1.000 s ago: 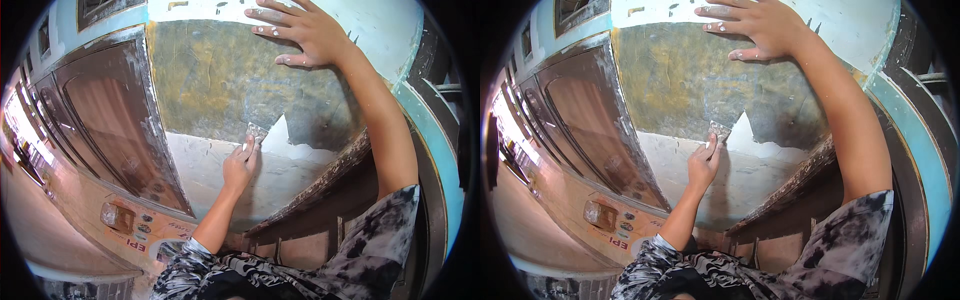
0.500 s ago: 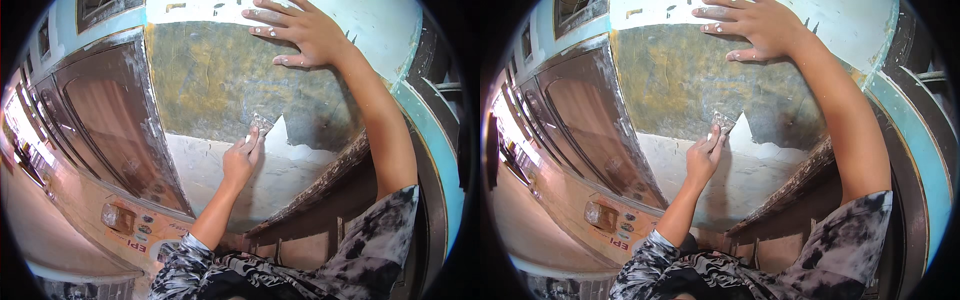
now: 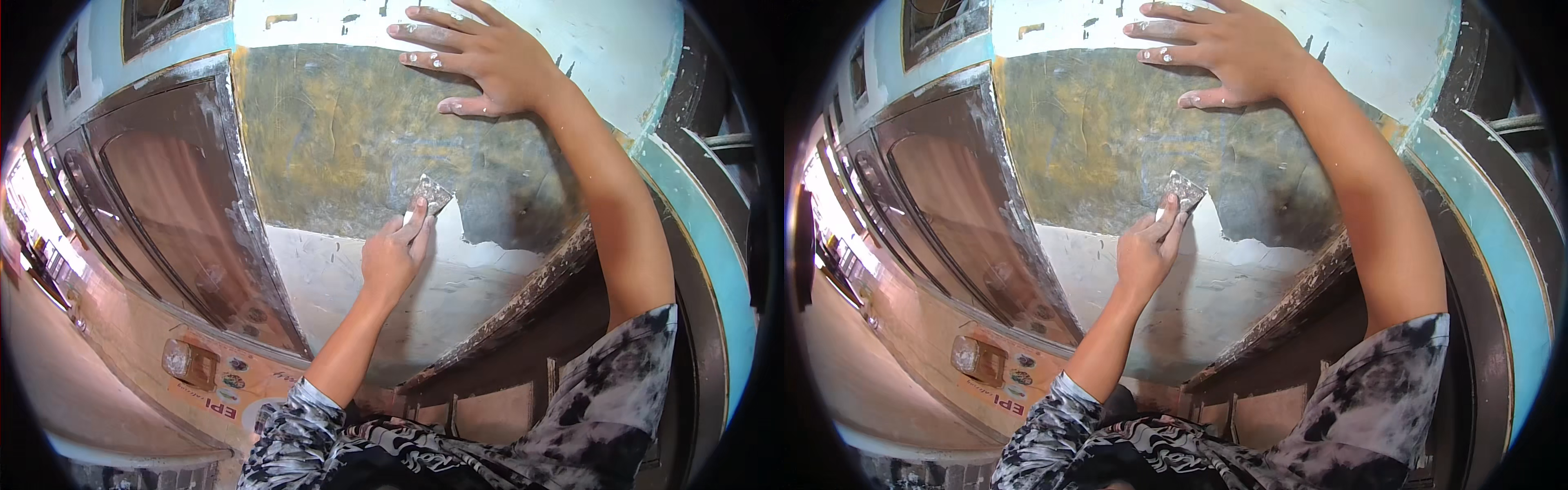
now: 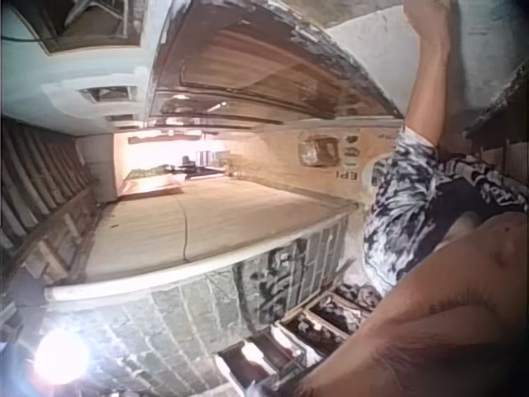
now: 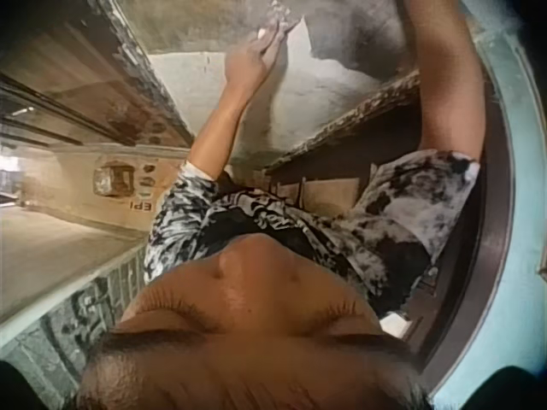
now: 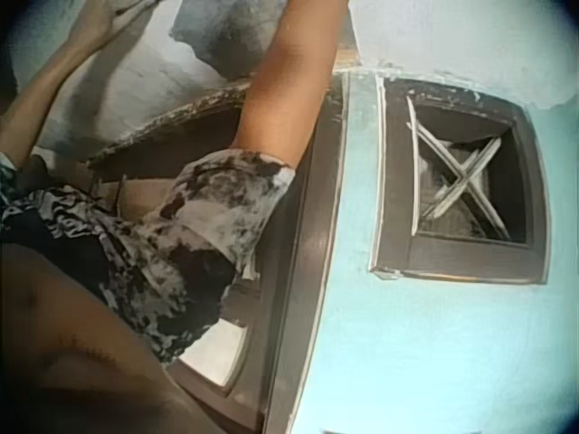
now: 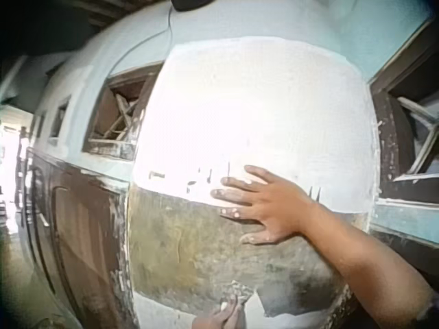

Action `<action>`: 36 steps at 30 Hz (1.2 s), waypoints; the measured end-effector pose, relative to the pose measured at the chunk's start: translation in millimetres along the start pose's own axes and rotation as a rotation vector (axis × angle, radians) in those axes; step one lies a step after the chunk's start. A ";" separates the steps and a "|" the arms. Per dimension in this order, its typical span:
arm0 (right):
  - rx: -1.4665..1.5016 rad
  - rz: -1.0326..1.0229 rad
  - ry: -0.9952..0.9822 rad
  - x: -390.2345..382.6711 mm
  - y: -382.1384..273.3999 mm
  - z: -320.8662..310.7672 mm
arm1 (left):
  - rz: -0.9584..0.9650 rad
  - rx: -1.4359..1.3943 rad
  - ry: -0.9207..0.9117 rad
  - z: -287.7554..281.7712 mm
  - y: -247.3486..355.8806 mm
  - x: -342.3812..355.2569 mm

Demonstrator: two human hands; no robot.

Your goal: The person scrapes and patches a wall with a putty knife.

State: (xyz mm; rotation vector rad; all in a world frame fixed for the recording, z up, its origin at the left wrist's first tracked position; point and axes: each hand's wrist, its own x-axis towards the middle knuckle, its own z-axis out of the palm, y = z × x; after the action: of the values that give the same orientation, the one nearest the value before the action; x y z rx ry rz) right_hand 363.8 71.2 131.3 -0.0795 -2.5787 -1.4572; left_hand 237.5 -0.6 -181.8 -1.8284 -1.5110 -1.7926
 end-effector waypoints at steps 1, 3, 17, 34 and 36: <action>0.003 -0.003 0.003 0.4 0.2 0.2 | 0.025 -0.001 0.016 -0.4 4.9 4.4; 0.002 -0.006 0.007 1.3 0.2 0.6 | 0.037 0.019 0.013 -3.8 8.3 10.7; -0.015 -0.002 -0.022 1.6 1.3 0.1 | -0.113 0.017 -0.007 -3.2 -46.6 -81.6; -0.040 0.012 -0.019 0.1 -0.6 -1.1 | -0.113 0.063 -0.024 7.8 -45.6 -99.6; -0.039 0.010 -0.016 1.7 -0.2 -0.4 | -0.116 0.096 -0.023 10.5 -49.8 -101.2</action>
State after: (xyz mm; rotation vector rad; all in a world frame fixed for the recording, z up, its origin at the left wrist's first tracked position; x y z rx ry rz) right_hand 362.2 70.8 131.6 -0.1095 -2.5589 -1.5090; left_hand 232.2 -22.1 -292.9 -1.7563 -1.7128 -1.7199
